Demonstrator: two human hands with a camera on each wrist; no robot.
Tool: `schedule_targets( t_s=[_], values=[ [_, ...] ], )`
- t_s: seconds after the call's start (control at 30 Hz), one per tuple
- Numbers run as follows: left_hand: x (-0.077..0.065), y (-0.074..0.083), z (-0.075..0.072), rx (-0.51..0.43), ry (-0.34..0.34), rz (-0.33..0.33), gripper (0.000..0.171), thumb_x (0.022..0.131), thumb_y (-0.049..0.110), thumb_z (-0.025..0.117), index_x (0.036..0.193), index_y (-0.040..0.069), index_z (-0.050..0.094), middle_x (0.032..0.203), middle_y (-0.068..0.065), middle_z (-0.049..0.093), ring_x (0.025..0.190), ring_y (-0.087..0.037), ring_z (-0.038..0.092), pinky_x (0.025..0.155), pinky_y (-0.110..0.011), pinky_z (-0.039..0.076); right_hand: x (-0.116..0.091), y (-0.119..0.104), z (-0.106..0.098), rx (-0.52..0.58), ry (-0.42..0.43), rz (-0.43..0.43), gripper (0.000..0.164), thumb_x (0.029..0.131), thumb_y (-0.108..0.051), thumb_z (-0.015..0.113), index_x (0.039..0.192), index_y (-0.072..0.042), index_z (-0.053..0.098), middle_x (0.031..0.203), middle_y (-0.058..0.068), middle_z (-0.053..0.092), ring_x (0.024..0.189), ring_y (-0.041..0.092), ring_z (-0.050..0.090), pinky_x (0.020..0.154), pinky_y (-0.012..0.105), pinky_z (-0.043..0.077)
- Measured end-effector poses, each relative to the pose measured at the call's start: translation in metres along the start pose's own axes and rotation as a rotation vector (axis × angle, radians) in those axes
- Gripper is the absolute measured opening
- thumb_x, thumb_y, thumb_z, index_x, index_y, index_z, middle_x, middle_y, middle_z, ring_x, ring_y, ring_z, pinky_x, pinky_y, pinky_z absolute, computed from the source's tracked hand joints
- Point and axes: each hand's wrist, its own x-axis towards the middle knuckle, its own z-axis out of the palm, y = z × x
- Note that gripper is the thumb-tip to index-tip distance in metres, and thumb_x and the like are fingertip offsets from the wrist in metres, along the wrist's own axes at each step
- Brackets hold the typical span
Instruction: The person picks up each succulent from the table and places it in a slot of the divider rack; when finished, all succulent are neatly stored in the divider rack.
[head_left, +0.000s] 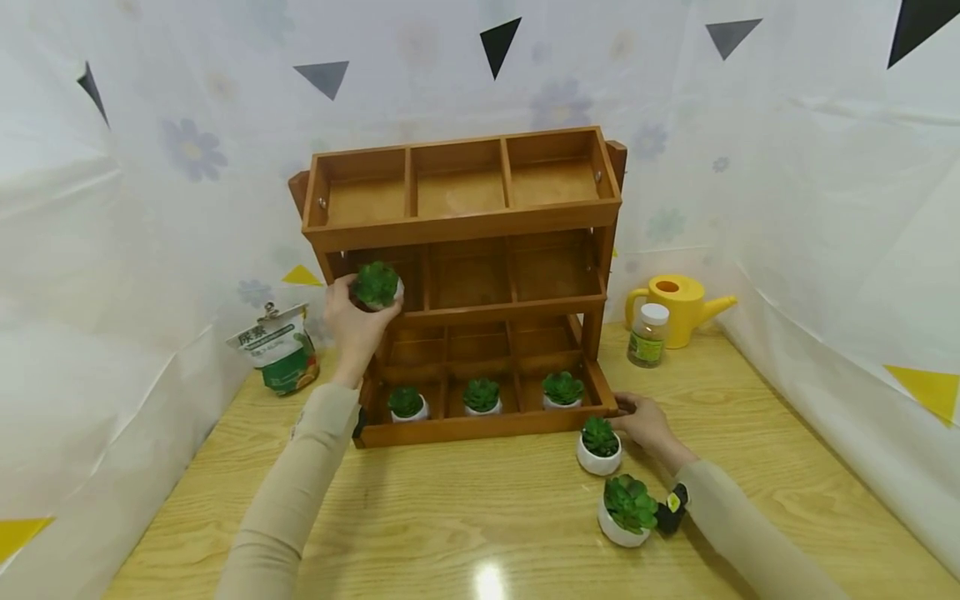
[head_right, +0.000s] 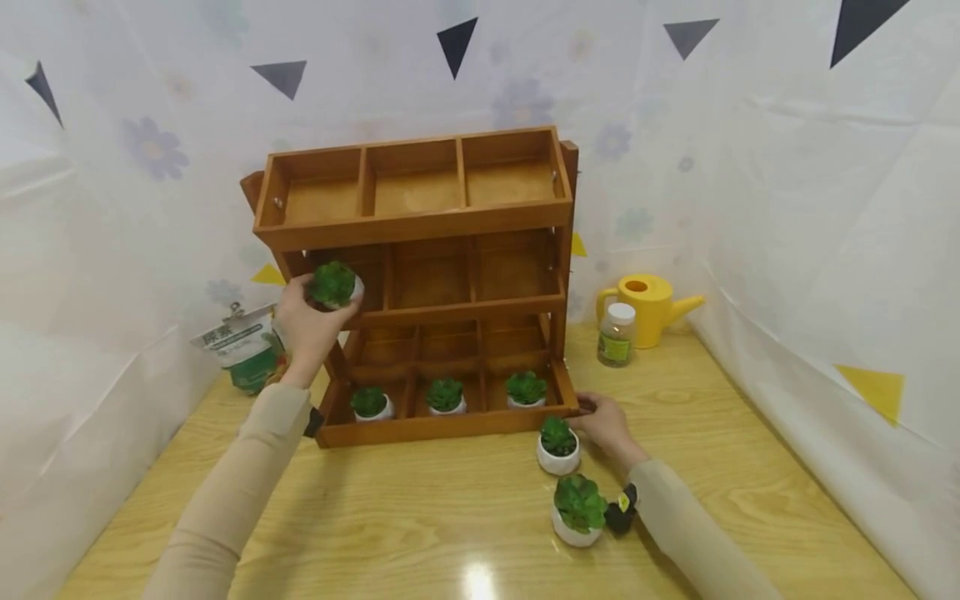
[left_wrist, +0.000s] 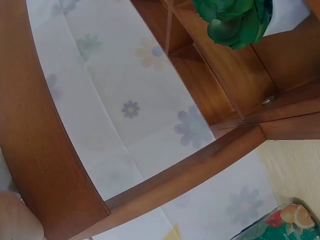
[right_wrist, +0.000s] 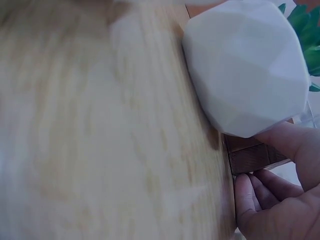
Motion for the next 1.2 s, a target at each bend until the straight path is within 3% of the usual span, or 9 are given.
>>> schedule_targets(
  t_s=[0.5, 0.73, 1.2],
  values=[
    [0.004, 0.003, -0.001, 0.104, -0.111, -0.092, 0.066, 0.069, 0.032, 0.084, 0.119, 0.000, 0.055, 0.114, -0.025, 0.057, 0.105, -0.040, 0.053, 0.091, -0.053, 0.044, 0.001, 0.002, 0.000, -0.002, -0.006, 0.009, 0.062, 0.084, -0.005, 0.067, 0.138, 0.011, 0.041, 0.133, 0.032, 0.050, 0.120, 0.043, 0.051, 0.092, 0.044, 0.048],
    [0.007, 0.008, -0.003, 0.146, -0.182, -0.158, 0.067, 0.071, 0.034, 0.081, 0.120, -0.002, 0.052, 0.115, -0.024, 0.056, 0.104, -0.039, 0.053, 0.089, -0.053, 0.046, 0.002, 0.001, 0.001, -0.009, -0.003, 0.011, 0.062, 0.083, -0.004, 0.067, 0.138, 0.011, 0.042, 0.134, 0.032, 0.049, 0.122, 0.044, 0.050, 0.095, 0.047, 0.047],
    [0.013, 0.015, -0.003, 0.244, -0.279, -0.226, 0.073, 0.076, 0.039, 0.077, 0.125, -0.006, 0.047, 0.121, -0.028, 0.050, 0.110, -0.042, 0.049, 0.091, -0.054, 0.047, 0.002, -0.001, 0.000, -0.010, 0.001, 0.009, 0.061, 0.083, -0.004, 0.067, 0.137, 0.011, 0.042, 0.133, 0.032, 0.050, 0.121, 0.043, 0.051, 0.095, 0.046, 0.048]
  ],
)
